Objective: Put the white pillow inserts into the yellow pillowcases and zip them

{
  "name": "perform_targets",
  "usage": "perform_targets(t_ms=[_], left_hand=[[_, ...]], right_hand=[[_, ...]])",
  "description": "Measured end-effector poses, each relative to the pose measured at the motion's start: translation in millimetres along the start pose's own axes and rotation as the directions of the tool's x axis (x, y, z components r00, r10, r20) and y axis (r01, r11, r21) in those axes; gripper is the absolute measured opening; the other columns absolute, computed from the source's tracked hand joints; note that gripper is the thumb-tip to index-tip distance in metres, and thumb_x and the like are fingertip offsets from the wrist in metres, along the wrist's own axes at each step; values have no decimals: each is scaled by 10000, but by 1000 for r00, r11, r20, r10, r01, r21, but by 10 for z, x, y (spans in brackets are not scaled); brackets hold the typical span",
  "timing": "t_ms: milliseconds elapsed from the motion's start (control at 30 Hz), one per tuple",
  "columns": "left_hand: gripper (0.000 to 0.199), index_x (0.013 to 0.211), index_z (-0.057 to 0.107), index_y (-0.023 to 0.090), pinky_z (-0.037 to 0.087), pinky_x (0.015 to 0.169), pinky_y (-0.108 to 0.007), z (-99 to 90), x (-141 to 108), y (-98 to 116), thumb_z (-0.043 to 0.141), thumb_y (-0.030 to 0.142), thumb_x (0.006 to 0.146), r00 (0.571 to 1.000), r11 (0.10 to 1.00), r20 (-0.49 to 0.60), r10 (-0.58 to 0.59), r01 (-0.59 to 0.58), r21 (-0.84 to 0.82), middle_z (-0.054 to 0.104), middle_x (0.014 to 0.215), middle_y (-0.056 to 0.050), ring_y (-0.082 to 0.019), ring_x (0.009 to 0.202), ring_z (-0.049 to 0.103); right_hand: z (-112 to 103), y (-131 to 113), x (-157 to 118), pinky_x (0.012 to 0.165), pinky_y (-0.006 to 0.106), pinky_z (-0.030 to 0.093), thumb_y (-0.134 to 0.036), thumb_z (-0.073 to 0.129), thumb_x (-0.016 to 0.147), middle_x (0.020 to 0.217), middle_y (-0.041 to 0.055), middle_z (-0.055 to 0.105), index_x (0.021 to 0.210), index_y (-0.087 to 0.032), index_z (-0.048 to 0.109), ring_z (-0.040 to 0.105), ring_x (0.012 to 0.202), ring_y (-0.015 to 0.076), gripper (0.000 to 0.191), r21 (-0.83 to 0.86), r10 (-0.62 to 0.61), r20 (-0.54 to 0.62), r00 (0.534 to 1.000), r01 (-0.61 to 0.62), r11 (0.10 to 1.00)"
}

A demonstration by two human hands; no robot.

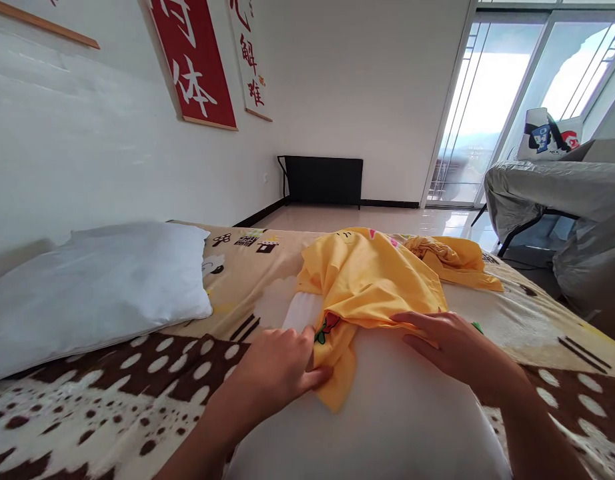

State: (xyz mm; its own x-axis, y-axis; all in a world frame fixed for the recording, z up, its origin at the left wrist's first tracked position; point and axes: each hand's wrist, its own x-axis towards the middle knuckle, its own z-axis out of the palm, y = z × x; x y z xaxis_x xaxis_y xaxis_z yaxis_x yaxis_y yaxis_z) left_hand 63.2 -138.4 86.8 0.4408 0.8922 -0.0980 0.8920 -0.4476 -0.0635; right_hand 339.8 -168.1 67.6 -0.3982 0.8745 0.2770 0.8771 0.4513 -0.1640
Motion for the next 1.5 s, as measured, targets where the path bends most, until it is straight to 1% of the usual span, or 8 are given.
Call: perform_targets(t_ms=[300,533,733,833,967,1267,1400,1500], left_hand=[[191,720,561,187,399,588,-270,-6,-52,-8,423,98,818,949,972,-233,211,-228,-49,643,730,-43,-196,675,611],[175,807,519,187,436,701,-229,-5,212,-418,364,135,869,459,948,-882,-105,-222,-228,594,840,-36,-136,783,567],[167,772,480,187,450,726,-271,7,232,-357,377,80,846,313,856,-944,-100,-457,-242,539,831,-37,-138,790,544],[175,718,455,193,449,690,-294,20,135,-268,378,103,847,365,620,-916,-168,-683,-386,488,776,-22,-144,744,516],[170,631,401,197,365,559,-292,79,55,-326,365,139,786,570,348,-807,-156,-733,-585,390,609,0,-140,586,409],[190,651,547,203,373,552,-211,-61,-382,-407,417,206,789,858,789,-409,311,-473,-393,547,594,20,-116,564,480],[217,782,653,263,378,576,-181,-128,-530,-307,505,110,740,849,790,-84,522,-518,-328,638,678,33,-110,639,561],[176,876,648,234,392,538,-188,-151,-336,-446,500,204,787,839,648,-109,534,-489,-584,601,583,27,-106,539,541]], right_hand=[[-51,130,-32,712,301,501,-357,402,936,1016,22,712,1254,-311,532,670,882,210,346,32,17,-23,1000,-16,999],[-114,408,-68,681,242,489,-326,466,894,1026,24,697,1171,-283,596,659,850,168,309,99,150,-177,973,-134,986],[-189,479,-95,628,255,461,-252,472,828,851,38,666,821,-233,669,625,705,164,198,-67,146,-416,897,-190,979],[-254,453,-133,727,263,474,-260,447,854,963,50,678,912,-226,649,637,838,181,213,10,113,-534,838,-128,992],[-273,415,-164,582,221,440,-301,442,881,720,4,654,957,-201,627,574,600,132,224,189,182,-520,835,-95,977],[-326,534,-304,590,211,443,-445,507,859,678,48,655,827,-176,703,572,645,142,335,315,-68,-76,995,89,945],[-378,519,-265,684,242,484,-458,642,776,743,52,708,882,-204,737,636,726,165,291,433,-199,299,933,53,900],[-328,588,-180,683,271,514,-489,641,759,775,58,725,1013,-188,713,657,688,170,401,602,-242,335,911,-10,799]])
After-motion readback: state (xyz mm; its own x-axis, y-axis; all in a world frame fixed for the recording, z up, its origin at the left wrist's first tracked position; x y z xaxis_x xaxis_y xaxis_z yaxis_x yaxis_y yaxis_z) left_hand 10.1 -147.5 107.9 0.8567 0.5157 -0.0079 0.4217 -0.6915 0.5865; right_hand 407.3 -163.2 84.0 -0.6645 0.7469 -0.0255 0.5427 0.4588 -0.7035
